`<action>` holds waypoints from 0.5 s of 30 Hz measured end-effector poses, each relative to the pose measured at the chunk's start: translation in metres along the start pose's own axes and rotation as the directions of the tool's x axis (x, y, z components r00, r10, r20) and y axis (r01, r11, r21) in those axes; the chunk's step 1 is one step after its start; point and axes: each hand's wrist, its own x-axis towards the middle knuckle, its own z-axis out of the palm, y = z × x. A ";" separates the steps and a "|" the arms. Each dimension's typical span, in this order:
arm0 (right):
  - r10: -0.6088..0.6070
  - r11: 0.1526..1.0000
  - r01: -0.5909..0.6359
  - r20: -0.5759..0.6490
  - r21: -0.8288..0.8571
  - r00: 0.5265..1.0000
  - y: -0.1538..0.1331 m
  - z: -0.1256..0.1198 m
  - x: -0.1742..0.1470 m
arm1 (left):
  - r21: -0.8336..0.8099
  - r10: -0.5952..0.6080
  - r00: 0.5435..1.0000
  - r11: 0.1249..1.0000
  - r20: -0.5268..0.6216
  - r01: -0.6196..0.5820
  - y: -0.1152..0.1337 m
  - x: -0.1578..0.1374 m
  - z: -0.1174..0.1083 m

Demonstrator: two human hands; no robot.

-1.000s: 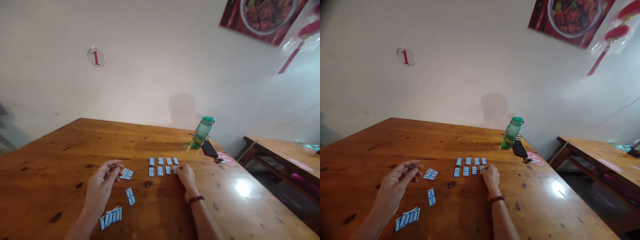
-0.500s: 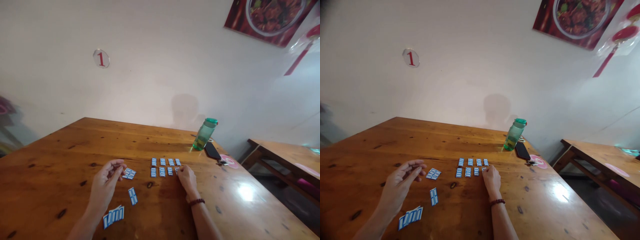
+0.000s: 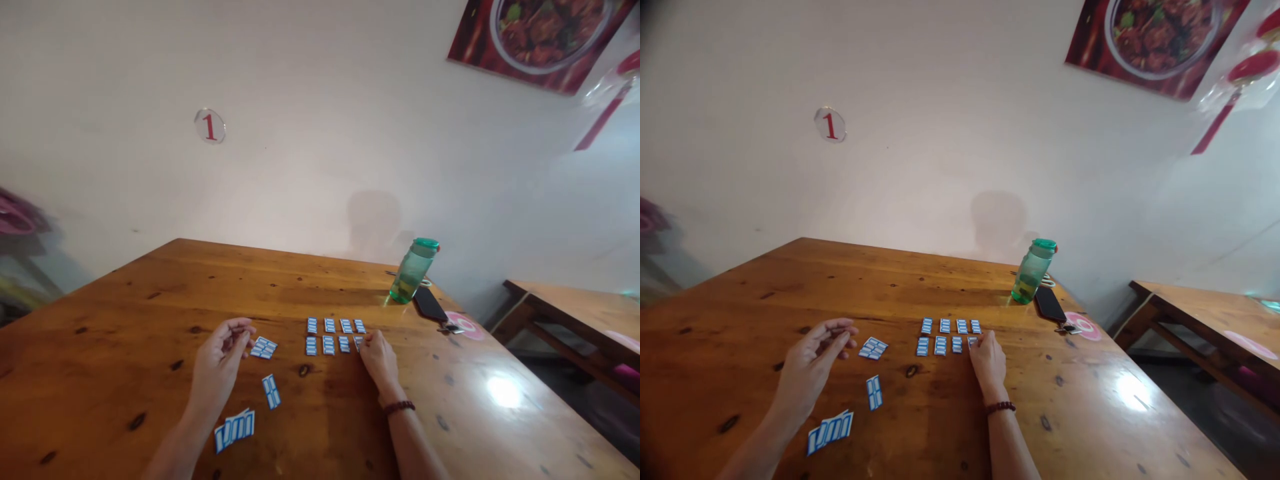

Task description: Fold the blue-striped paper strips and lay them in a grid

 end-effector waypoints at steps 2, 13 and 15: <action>-0.001 1.000 0.001 -0.013 0.021 1.000 0.002 0.001 0.001 | 0.019 0.014 1.000 1.000 -0.013 -0.014 -0.005 0.002 -0.001; -0.058 0.972 0.102 -0.202 0.213 0.978 0.004 -0.007 -0.002 | 0.610 0.053 0.921 0.734 0.387 -0.299 -0.037 0.005 0.004; -0.172 0.919 0.255 -0.277 0.301 0.945 -0.004 -0.006 -0.011 | 0.667 -0.031 0.880 0.665 0.473 -0.336 -0.039 0.002 0.005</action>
